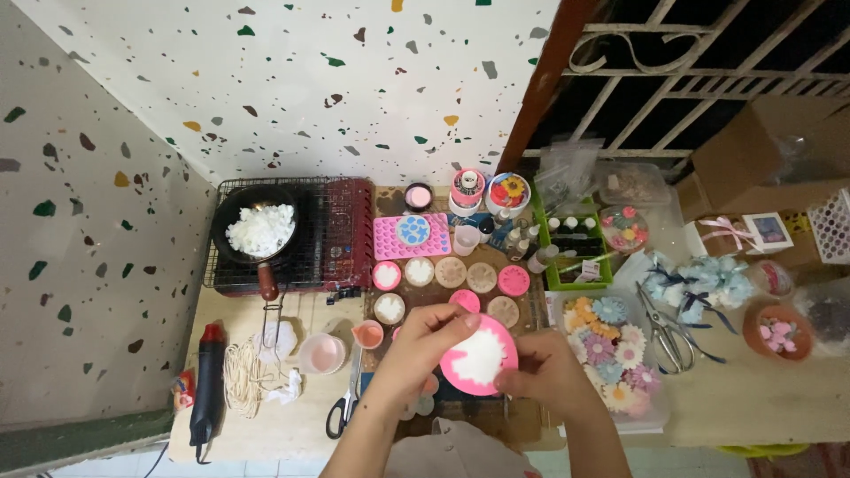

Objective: The recorder is making decorative flower-shaped candles by melting wax and using various silicone molds.

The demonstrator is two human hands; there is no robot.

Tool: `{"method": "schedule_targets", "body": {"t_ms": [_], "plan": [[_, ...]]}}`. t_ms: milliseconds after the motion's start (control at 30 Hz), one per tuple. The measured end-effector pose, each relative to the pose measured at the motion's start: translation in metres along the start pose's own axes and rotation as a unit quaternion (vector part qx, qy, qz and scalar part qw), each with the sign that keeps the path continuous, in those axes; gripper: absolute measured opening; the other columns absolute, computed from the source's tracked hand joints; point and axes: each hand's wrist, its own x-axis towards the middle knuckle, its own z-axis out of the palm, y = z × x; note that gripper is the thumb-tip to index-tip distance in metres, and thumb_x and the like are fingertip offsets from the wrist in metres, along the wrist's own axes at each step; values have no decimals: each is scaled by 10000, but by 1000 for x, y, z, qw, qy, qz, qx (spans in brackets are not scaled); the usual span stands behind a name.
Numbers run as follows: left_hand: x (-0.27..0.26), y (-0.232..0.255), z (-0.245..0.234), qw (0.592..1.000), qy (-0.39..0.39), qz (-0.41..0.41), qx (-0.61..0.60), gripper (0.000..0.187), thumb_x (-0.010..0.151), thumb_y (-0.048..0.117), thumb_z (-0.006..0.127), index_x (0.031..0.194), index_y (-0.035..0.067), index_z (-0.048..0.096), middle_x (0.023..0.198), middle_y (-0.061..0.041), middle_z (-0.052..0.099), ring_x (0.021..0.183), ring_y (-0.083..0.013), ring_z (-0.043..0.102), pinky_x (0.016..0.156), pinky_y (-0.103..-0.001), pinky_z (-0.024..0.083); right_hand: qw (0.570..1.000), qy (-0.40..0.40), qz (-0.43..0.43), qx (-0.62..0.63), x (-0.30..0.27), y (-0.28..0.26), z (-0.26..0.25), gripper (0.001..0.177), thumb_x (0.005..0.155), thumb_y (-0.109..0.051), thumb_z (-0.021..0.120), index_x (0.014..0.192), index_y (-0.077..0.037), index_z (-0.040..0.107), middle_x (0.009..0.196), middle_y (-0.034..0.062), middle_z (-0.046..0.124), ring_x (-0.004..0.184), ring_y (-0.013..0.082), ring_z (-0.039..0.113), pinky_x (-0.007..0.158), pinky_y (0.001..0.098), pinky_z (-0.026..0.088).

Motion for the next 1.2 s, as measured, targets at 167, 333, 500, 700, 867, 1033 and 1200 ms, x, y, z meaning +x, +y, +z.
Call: {"method": "schedule_targets", "body": {"t_ms": [167, 333, 500, 700, 867, 1033, 1200], "plan": [[3, 13, 8, 991, 0, -122, -59, 327, 935, 309, 723, 1004, -11, 732, 856, 0, 713, 792, -71, 619, 679, -253, 490, 993, -72, -75, 48, 2, -1, -1, 361, 785, -226, 899, 971, 58, 775, 856, 63, 765, 769, 119, 702, 688, 284, 588], [6, 13, 19, 987, 9, -91, -132, 381, 910, 348, 720, 1030, -12, 744, 900, -55, 753, 798, -122, 696, 722, -269, 555, 995, -6, -101, 28, 17, 24, -8, 397, 811, -300, 866, 990, 42, 775, 824, 57, 781, 731, 121, 724, 648, 284, 601], [12, -4, 16, 989, 88, -18, -121, 353, 904, 305, 733, 1066, -7, 765, 924, -34, 756, 814, -86, 675, 739, -235, 539, 997, 66, -12, 38, 18, 5, 5, 339, 791, -231, 848, 967, 48, 770, 794, 73, 769, 686, 130, 717, 594, 290, 588], [10, 10, 4, 998, 21, -35, 41, 363, 930, 329, 758, 999, -28, 742, 847, -34, 718, 753, -77, 627, 659, -238, 499, 997, -20, 42, 57, 16, -3, 4, 290, 796, -152, 845, 988, 54, 779, 807, 72, 777, 697, 129, 722, 611, 277, 585], [12, 10, 6, 990, -7, -125, -66, 377, 908, 353, 738, 1033, -2, 752, 873, -39, 739, 747, -96, 665, 642, -249, 523, 996, -54, 33, 61, 13, 1, 1, 318, 775, -133, 861, 1025, 39, 766, 841, 53, 773, 722, 122, 724, 638, 276, 597], [15, 8, 16, 978, 52, -145, -141, 384, 890, 340, 709, 1051, -8, 733, 892, -73, 767, 753, -125, 720, 667, -259, 565, 997, 20, 1, 70, 28, 32, -3, 238, 829, -95, 829, 1013, 42, 763, 805, 42, 747, 675, 110, 668, 591, 265, 545], [19, -17, 7, 989, 97, -49, -97, 332, 899, 279, 764, 1052, -14, 743, 909, -46, 743, 762, -92, 672, 673, -250, 536, 996, 75, 47, -5, 24, -16, 17, 213, 796, -90, 844, 967, 28, 801, 761, 35, 751, 639, 88, 649, 550, 249, 514]]}}
